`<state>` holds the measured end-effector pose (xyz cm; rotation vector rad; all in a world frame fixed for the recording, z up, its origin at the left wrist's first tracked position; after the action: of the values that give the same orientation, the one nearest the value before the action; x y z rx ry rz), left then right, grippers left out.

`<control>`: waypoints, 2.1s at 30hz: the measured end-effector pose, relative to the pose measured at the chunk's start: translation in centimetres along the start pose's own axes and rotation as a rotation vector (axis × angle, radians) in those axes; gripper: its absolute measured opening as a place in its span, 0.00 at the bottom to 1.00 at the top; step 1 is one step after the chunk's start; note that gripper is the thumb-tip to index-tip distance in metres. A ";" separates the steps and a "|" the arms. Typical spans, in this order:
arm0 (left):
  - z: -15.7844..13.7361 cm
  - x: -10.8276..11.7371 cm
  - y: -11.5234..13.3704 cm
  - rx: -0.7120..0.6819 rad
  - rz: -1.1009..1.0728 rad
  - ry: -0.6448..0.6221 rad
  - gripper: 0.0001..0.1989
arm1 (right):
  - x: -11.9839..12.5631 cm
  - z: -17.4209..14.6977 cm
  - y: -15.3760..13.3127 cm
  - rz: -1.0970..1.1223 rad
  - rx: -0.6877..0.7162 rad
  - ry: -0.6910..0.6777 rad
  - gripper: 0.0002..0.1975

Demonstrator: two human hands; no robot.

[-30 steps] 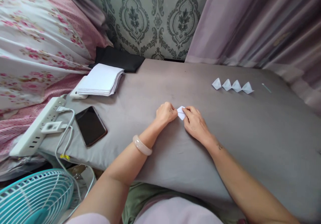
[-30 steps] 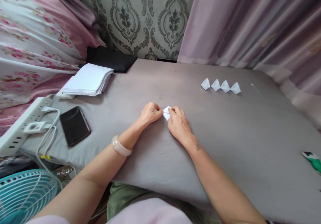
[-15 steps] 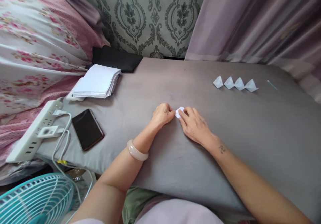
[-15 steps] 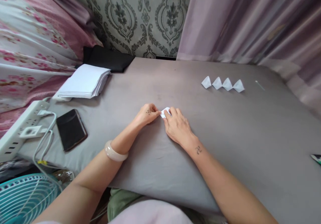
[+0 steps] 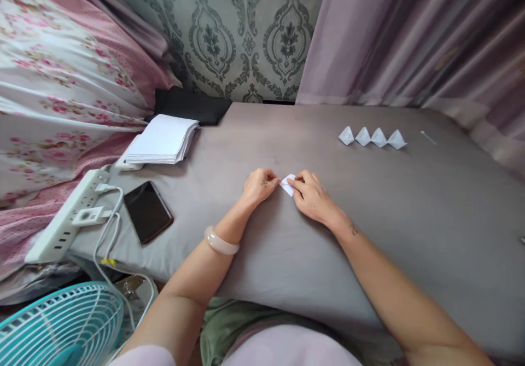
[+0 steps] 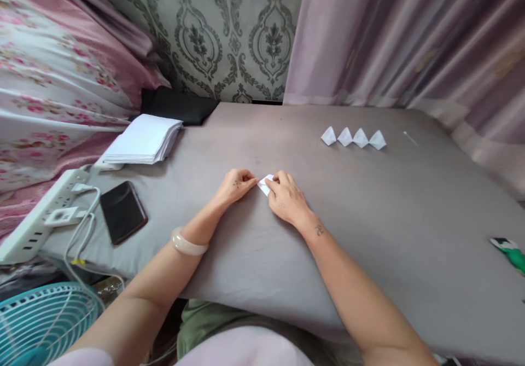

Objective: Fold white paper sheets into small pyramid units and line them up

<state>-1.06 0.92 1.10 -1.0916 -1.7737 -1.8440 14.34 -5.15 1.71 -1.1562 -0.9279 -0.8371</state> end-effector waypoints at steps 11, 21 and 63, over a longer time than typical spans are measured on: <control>0.8 -1.4 0.7 -0.142 0.203 -0.032 0.06 | -0.2 0.8 2.7 0.569 -0.150 0.000 0.20; -2.2 -2.4 3.5 -0.624 0.547 -0.107 0.16 | 0.5 0.8 5.9 1.136 -0.520 0.183 0.14; -3.1 -2.7 4.9 -0.485 0.598 -0.181 0.13 | 0.4 -0.1 -0.5 -0.276 -0.006 -0.050 0.22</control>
<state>3.30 -3.44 2.75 -1.7774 -0.9133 -1.8471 14.02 -5.37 2.25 -1.0717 -1.1446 -1.0364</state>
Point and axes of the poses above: each hand's wrist, its own z-axis towards the middle knuckle, its own x-axis out of the back of the hand, y = z × x, the point moved 4 cm from there along z, towards the middle knuckle, and after that the axes turned 3 degrees about -x, right-handed, at the moved point
